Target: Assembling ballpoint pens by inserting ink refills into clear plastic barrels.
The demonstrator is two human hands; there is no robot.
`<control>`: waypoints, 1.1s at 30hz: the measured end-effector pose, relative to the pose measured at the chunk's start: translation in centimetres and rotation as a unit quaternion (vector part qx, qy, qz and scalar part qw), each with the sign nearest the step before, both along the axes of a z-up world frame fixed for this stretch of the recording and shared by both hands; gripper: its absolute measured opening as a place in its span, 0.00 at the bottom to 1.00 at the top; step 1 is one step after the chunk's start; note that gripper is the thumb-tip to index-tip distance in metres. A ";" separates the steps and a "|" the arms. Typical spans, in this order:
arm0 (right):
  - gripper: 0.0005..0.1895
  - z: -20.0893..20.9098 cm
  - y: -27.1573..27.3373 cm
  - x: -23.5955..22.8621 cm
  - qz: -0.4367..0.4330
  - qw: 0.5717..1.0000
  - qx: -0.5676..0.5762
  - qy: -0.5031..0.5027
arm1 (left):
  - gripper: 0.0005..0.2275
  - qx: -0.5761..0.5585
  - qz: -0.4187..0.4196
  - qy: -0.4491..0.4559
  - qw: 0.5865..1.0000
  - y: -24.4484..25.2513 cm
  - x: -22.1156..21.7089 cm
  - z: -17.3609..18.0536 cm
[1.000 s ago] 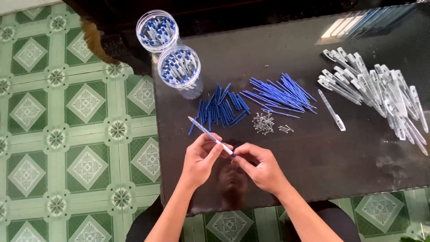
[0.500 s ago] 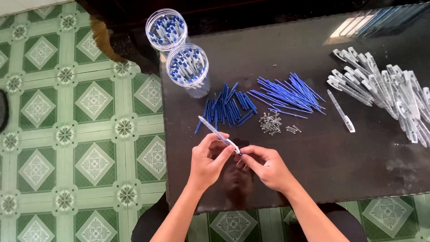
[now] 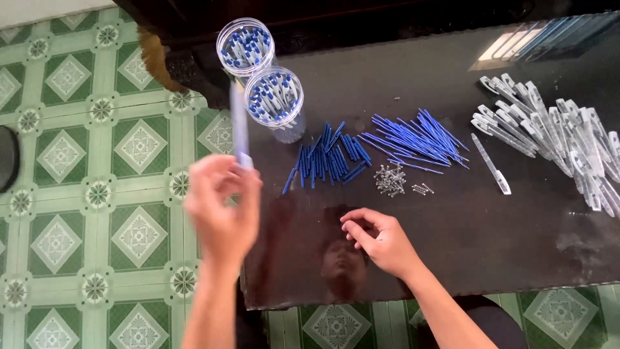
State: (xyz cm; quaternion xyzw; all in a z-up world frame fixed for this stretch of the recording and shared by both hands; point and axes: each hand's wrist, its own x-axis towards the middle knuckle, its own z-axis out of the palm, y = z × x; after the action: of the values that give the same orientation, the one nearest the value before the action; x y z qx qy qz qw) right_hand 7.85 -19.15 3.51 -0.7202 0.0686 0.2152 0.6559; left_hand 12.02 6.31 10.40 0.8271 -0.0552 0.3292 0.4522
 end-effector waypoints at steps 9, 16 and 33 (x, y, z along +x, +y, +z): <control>0.10 0.6 0.1 0.0 0.006 1.000 -0.016 -0.004 | 0.05 0.314 -0.012 0.029 0.949 2.9 7.5 7.3; 0.09 -0.7 0.1 -0.2 0.009 1.000 -0.017 -0.018 | 0.08 0.404 -0.030 0.325 0.855 -0.7 13.6 4.6; 0.11 -1.5 -18.5 3.7 -0.315 0.797 -0.500 -0.125 | 0.06 -0.117 -0.199 0.430 0.873 -8.7 -7.2 -5.8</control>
State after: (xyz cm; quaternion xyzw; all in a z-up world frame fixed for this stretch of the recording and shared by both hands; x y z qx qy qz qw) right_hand 11.53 -37.68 2.03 -0.9072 0.3072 -0.1598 0.2388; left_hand 4.82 -2.36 4.64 0.7998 0.0203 -0.1512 0.5806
